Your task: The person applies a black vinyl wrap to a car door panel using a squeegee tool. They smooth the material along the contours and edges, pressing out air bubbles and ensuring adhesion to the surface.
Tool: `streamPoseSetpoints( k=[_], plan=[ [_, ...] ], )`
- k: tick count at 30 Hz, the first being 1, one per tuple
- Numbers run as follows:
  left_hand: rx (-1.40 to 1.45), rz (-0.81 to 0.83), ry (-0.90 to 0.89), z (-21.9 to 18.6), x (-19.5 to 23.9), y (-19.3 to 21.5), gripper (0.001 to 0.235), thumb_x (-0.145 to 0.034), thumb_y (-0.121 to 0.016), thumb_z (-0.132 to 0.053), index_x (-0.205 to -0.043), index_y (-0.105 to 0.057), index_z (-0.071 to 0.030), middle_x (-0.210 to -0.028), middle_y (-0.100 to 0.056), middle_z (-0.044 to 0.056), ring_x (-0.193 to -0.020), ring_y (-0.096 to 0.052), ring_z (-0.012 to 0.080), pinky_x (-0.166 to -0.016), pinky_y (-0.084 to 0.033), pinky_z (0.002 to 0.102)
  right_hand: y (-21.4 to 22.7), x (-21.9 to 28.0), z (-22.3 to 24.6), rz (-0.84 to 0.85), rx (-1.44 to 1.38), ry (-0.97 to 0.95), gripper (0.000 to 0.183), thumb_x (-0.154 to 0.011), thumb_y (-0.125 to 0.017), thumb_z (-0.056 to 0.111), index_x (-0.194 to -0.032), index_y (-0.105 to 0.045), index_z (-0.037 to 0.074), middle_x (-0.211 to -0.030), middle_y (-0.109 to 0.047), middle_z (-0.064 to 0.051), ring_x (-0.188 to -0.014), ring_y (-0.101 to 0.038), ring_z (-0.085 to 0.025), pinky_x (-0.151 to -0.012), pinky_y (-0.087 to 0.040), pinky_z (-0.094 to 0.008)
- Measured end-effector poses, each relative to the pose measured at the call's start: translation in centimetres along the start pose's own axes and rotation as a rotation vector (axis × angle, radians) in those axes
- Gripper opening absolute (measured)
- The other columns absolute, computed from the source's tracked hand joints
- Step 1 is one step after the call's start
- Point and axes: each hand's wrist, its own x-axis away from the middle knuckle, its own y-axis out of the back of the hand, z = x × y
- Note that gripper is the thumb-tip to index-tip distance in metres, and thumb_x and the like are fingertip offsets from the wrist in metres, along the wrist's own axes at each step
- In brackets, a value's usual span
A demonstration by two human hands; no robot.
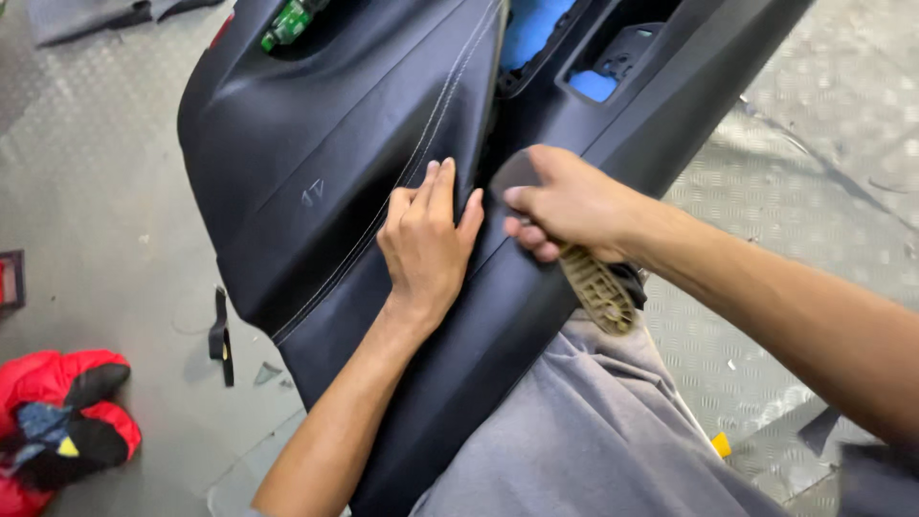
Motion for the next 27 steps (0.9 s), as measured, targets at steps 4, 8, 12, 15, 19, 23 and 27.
streamPoseSetpoints(
  k=[4,8,12,15,19,23,27],
  plan=[
    [0.083,0.013,0.019,0.3,0.5,0.2,0.052,-0.086,-0.081,-0.030,-0.126,-0.069,0.002,-0.127,-0.071,0.019,-0.092,-0.066,0.0314,-0.083,-0.058,0.040,0.2,0.4,-1.0,-0.021,-0.051,0.012,0.010,-0.102,-0.050,0.008,-0.110,-0.045,0.004,-0.074,-0.059,-0.009,-0.050,-0.049,-0.010,-0.037,-0.041,-0.025],
    [0.060,0.057,-0.005,0.4,0.3,0.8,0.053,-0.084,-0.079,-0.022,-0.129,-0.068,0.001,-0.128,-0.070,0.021,-0.097,-0.068,0.0302,-0.083,-0.058,0.039,-0.4,-0.3,-0.5,-0.023,-0.014,-0.021,0.011,-0.103,-0.050,0.008,-0.110,-0.045,0.002,-0.076,-0.061,-0.011,-0.052,-0.052,-0.011,-0.038,-0.044,-0.025],
    [0.063,0.094,-0.005,0.8,0.3,0.6,0.052,-0.084,-0.079,-0.019,-0.131,-0.067,0.000,-0.128,-0.071,0.020,-0.098,-0.068,0.0291,-0.082,-0.058,0.038,-1.1,-0.8,0.0,0.011,0.030,-0.014,0.010,-0.103,-0.050,0.008,-0.107,-0.046,0.000,-0.077,-0.062,-0.011,-0.052,-0.053,-0.011,-0.038,-0.045,-0.025],
    [0.081,0.104,-0.014,1.1,0.4,0.3,0.053,-0.084,-0.080,-0.018,-0.132,-0.066,0.001,-0.128,-0.071,0.020,-0.098,-0.068,0.0288,-0.083,-0.058,0.038,-1.2,-1.2,0.1,0.038,0.036,-0.027,0.009,-0.103,-0.050,0.009,-0.106,-0.048,0.000,-0.076,-0.061,-0.010,-0.052,-0.052,-0.010,-0.038,-0.044,-0.024],
    [0.115,0.090,0.003,1.2,0.4,0.6,0.055,-0.080,-0.082,-0.018,-0.131,-0.068,0.000,-0.128,-0.072,0.018,-0.095,-0.068,0.0288,-0.085,-0.058,0.038,-1.0,-1.6,-0.1,0.050,0.017,-0.039,0.008,-0.103,-0.050,0.009,-0.106,-0.047,0.002,-0.074,-0.059,-0.008,-0.051,-0.049,-0.008,-0.037,-0.041,-0.023],
    [0.160,0.086,0.001,1.1,0.4,0.9,0.060,-0.077,-0.085,-0.020,-0.130,-0.067,0.002,-0.128,-0.071,0.018,-0.093,-0.067,0.0286,-0.085,-0.057,0.038,-0.8,-1.6,-0.2,0.055,0.011,-0.018,0.009,-0.103,-0.050,0.008,-0.107,-0.046,0.003,-0.072,-0.058,-0.008,-0.050,-0.046,-0.007,-0.036,-0.038,-0.023],
    [0.163,0.062,-0.004,1.0,0.6,0.6,0.063,-0.075,-0.086,-0.020,-0.130,-0.067,0.002,-0.126,-0.072,0.019,-0.094,-0.065,0.0307,-0.085,-0.057,0.039,-1.1,-2.2,0.1,0.032,0.059,-0.005,0.008,-0.102,-0.052,0.008,-0.104,-0.050,0.000,-0.070,-0.059,-0.008,-0.049,-0.047,-0.009,-0.036,-0.038,-0.024]
  ],
)
